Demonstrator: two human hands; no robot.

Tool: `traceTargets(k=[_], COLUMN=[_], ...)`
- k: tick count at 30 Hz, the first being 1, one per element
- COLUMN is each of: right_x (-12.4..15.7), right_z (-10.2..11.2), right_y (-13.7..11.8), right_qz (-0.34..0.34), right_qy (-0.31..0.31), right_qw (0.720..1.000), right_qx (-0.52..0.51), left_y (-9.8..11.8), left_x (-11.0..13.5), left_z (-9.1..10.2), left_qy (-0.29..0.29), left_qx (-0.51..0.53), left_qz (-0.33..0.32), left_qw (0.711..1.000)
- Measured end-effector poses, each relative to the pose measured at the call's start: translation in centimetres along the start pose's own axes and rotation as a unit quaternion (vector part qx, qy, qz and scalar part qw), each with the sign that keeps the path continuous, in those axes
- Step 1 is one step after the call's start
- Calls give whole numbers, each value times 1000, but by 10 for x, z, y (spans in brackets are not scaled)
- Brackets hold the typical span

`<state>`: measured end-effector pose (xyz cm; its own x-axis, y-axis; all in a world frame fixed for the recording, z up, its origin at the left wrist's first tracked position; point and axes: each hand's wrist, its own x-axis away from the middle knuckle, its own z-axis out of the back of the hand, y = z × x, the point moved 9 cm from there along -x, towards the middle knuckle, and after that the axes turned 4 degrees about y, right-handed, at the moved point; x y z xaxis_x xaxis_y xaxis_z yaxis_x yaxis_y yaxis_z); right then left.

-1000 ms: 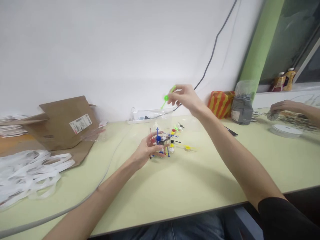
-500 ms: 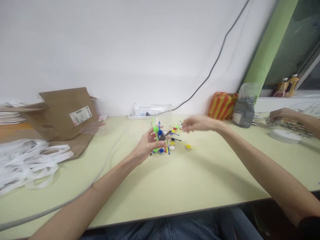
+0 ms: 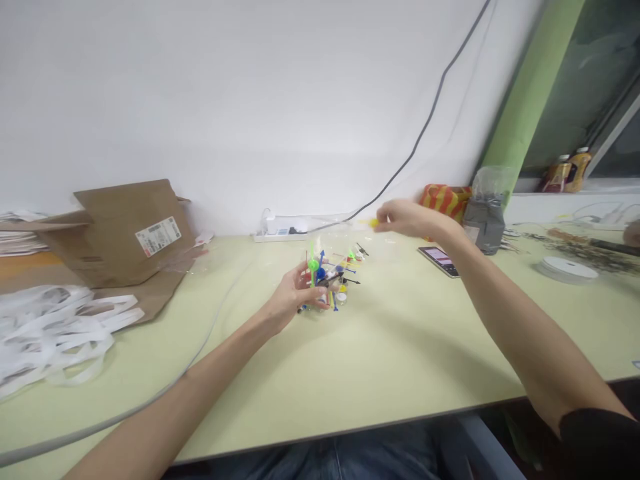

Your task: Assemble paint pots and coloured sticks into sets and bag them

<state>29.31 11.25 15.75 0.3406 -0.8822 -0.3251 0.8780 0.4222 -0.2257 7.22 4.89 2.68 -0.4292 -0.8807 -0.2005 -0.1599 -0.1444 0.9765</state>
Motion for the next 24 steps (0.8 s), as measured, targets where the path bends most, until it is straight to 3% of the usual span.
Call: traceTargets(k=[2,4,8,11,17,21,24], right_x=[-9,-14,-19,-23,-31,-37,-42], right_z=[23,30,21,8,-54,-102,-128], right_y=[-19,-43,-77,-72,-24,-22,-27], right_qz=[21,56,119,114,5,15,33], right_qy=[68,84,38,7,-159,-247,-271], right_qw=[997,993,986,989,985,968,962], right_qx=[-24,-60,-114,-95,-61,-52,-13], left_y=[0,0,-1,-2,12,17,15], left_x=[1,1,1,0,-4,-5,-5], left_z=[0,-1,-3,-1,23,39,41], left_qy=[-4,-6,-12,-5,100,156,159], left_qx=[-4,-8,-5,-4,17,10,3], left_qz=[4,8,14,14,-42,-55,-54], left_qw=[1000,1000,1000,1000,994,986,986])
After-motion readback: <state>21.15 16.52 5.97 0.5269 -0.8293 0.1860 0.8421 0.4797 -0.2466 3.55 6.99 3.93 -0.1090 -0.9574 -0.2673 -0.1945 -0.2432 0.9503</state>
